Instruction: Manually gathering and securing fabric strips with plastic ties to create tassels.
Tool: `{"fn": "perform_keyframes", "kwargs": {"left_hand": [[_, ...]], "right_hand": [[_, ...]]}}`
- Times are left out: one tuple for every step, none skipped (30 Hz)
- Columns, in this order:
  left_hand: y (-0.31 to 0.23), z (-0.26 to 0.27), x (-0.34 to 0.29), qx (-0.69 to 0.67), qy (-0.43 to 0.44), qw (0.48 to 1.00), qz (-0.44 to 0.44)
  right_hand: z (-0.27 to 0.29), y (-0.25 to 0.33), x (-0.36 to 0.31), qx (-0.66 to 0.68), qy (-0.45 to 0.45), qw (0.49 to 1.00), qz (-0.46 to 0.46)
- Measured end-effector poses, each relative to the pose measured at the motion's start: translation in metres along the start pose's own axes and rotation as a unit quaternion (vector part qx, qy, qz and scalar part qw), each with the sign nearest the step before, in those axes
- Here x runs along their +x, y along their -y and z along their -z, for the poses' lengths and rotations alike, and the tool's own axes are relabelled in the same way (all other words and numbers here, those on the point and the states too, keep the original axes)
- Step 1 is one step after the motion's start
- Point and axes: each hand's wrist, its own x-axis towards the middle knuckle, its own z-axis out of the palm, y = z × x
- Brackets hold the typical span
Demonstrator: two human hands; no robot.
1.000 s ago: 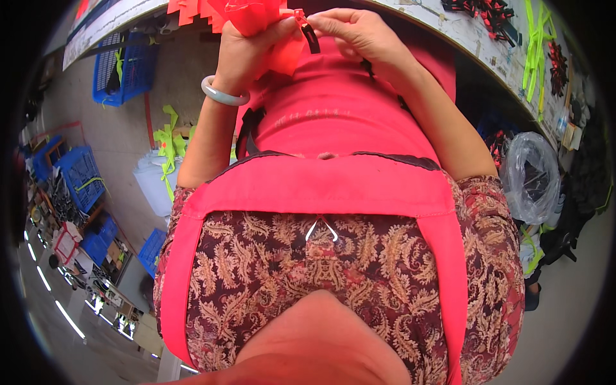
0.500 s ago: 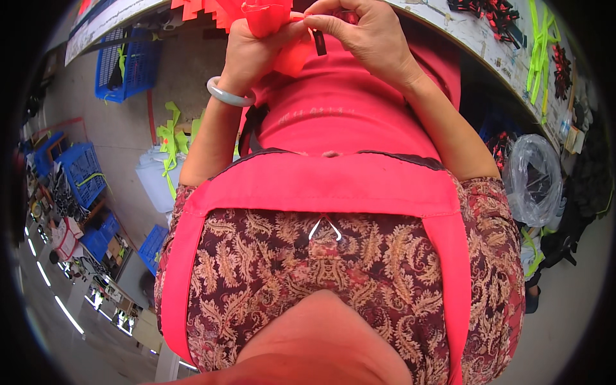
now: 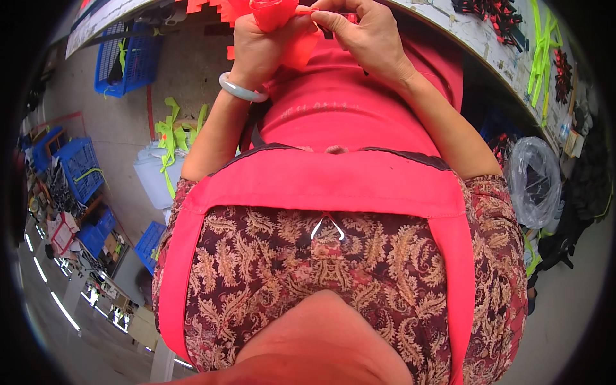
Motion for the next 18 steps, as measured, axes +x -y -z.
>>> {"fn": "perform_keyframes", "kwargs": {"left_hand": [[0.001, -0.003, 0.000, -0.022, -0.005, 1.000, -0.018], [0.001, -0.004, 0.000, -0.045, -0.011, 0.998, -0.035], [-0.002, -0.003, 0.002, -0.045, -0.012, 0.998, -0.038], [-0.007, 0.000, 0.004, -0.030, 0.003, 0.999, -0.042], [-0.011, 0.002, 0.006, -0.014, 0.018, 0.999, -0.045], [-0.015, 0.003, 0.008, -0.013, 0.020, 0.999, -0.044], [-0.020, 0.003, 0.009, -0.007, 0.033, 0.999, -0.033], [-0.023, 0.004, 0.009, -0.001, 0.046, 0.999, -0.022], [-0.023, 0.005, 0.010, -0.001, 0.050, 0.999, -0.021], [-0.023, 0.006, 0.010, -0.012, 0.033, 0.999, -0.032], [-0.022, 0.007, 0.010, -0.024, 0.016, 0.999, -0.044], [-0.021, 0.008, 0.011, -0.039, 0.023, 0.998, -0.053], [-0.020, 0.008, 0.011, -0.039, 0.026, 0.998, -0.052], [-0.020, 0.008, 0.010, -0.051, 0.027, 0.998, -0.039], [-0.021, 0.009, 0.009, -0.063, 0.024, 0.997, -0.026], [-0.022, 0.012, 0.009, -0.062, 0.024, 0.997, -0.025], [-0.023, 0.018, 0.010, -0.098, 0.038, 0.994, 0.004], [-0.023, 0.024, 0.010, -0.133, 0.048, 0.989, 0.033]], "right_hand": [[0.000, 0.000, 0.000, -0.002, -0.011, 1.000, -0.012], [0.000, 0.003, 0.000, -0.001, -0.010, 1.000, -0.013], [-0.001, 0.011, 0.000, -0.003, -0.018, 0.998, -0.052], [-0.002, 0.018, 0.000, -0.005, -0.025, 0.995, -0.092], [-0.003, 0.022, 0.001, -0.006, -0.023, 0.996, -0.091], [-0.002, 0.024, 0.001, 0.042, -0.023, 0.993, -0.106], [-0.001, 0.024, 0.002, 0.091, -0.023, 0.988, -0.120], [0.003, 0.022, 0.004, 0.092, -0.025, 0.988, -0.119], [0.009, 0.016, 0.007, 0.019, -0.058, 0.990, -0.124], [0.013, 0.012, 0.008, -0.054, -0.091, 0.986, -0.129], [0.016, 0.010, 0.008, -0.053, -0.096, 0.986, -0.128], [0.016, 0.008, 0.006, 0.011, -0.023, 0.976, -0.215], [0.015, 0.007, 0.005, 0.074, 0.051, 0.950, -0.298], [0.009, 0.005, 0.003, 0.080, 0.012, 0.960, -0.267], [0.010, 0.006, 0.004, 0.081, 0.012, 0.960, -0.267], [0.012, 0.009, 0.007, 0.057, -0.014, 0.978, -0.202], [0.016, 0.013, 0.011, 0.033, -0.040, 0.990, -0.135], [0.023, 0.024, 0.014, 0.095, 0.037, 0.987, -0.125]]}}
